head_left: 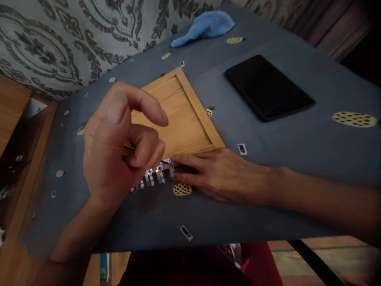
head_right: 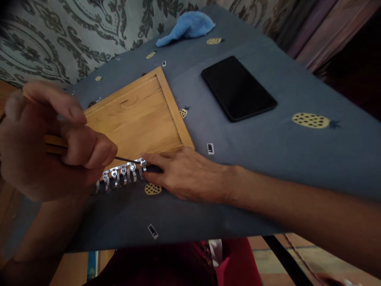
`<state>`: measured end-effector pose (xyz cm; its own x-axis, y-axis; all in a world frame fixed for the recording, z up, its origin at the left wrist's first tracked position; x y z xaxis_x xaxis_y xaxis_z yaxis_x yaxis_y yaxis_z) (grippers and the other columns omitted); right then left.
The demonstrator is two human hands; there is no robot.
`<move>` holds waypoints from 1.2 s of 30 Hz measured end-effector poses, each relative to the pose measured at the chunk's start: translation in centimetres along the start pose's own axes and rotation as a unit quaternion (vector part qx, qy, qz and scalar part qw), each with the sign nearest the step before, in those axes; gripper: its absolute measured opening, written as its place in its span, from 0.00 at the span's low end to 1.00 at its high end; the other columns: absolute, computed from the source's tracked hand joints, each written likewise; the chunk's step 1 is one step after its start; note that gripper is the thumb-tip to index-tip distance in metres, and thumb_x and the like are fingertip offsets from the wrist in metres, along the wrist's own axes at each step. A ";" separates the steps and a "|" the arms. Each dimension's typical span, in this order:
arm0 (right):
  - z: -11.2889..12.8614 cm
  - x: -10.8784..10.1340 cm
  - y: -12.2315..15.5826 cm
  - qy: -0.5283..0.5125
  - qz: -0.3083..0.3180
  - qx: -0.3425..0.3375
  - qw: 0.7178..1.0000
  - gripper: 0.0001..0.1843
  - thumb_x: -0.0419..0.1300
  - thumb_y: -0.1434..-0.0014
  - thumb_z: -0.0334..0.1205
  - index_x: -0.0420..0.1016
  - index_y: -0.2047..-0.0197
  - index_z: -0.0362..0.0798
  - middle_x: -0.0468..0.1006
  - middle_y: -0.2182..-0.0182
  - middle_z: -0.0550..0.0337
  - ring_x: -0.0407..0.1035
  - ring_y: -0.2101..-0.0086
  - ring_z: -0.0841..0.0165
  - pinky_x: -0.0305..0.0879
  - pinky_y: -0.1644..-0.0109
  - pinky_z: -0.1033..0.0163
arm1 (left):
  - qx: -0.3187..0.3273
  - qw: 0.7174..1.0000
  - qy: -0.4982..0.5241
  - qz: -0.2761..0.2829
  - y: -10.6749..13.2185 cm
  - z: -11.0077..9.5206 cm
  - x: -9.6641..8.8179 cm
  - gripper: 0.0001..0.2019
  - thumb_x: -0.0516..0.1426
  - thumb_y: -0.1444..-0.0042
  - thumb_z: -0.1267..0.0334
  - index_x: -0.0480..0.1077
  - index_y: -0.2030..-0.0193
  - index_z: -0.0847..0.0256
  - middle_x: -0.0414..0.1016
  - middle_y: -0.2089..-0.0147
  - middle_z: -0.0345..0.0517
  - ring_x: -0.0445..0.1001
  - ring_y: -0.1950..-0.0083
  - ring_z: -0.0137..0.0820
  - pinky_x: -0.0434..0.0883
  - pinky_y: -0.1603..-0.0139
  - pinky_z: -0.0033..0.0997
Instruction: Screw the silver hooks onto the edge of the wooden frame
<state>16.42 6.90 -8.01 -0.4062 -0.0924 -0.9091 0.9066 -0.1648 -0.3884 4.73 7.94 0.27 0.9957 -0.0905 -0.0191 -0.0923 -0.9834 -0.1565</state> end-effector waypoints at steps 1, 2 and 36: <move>0.0 0.0 0.0 -0.002 0.002 0.000 1.000 0.13 0.56 0.37 0.33 0.75 0.49 0.49 0.72 0.42 0.49 0.72 0.68 0.68 0.60 0.75 0.64 | 0.018 1.000 0.016 0.002 -0.1 -0.3 0.1 0.15 0.47 0.32 0.63 0.65 0.72 0.56 0.45 0.82 0.32 0.40 0.87 0.17 0.48 0.86 0.20; 0.0 -0.1 -0.1 -0.004 0.004 0.000 1.000 0.14 0.56 0.37 0.33 0.75 0.49 0.49 0.72 0.42 0.49 0.72 0.68 0.68 0.60 0.75 0.64 | 0.029 0.999 0.030 0.003 -0.1 -0.4 0.3 0.17 0.47 0.32 0.65 0.66 0.73 0.58 0.43 0.83 0.32 0.40 0.88 0.17 0.48 0.86 0.20; 0.0 0.0 -0.3 -0.019 0.039 0.007 0.999 0.13 0.53 0.34 0.34 0.74 0.49 0.49 0.73 0.45 0.50 0.71 0.67 0.68 0.62 0.74 0.64 | 0.045 0.993 0.027 -0.104 1.3 0.3 0.6 0.18 0.43 0.30 0.70 0.68 0.67 0.56 0.62 0.75 0.35 0.47 0.86 0.17 0.50 0.85 0.23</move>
<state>16.11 6.97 -7.91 -0.3395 -0.1427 -0.9297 0.9339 -0.1687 -0.3152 5.18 6.61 -0.21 0.9919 0.1022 0.0759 0.1176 -0.9639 -0.2388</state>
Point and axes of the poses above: each hand's wrist, its own y-axis away from the middle knuckle, its own x-axis out of the palm, z = x × y, the point moved 6 cm from there along -y, towards the middle knuckle
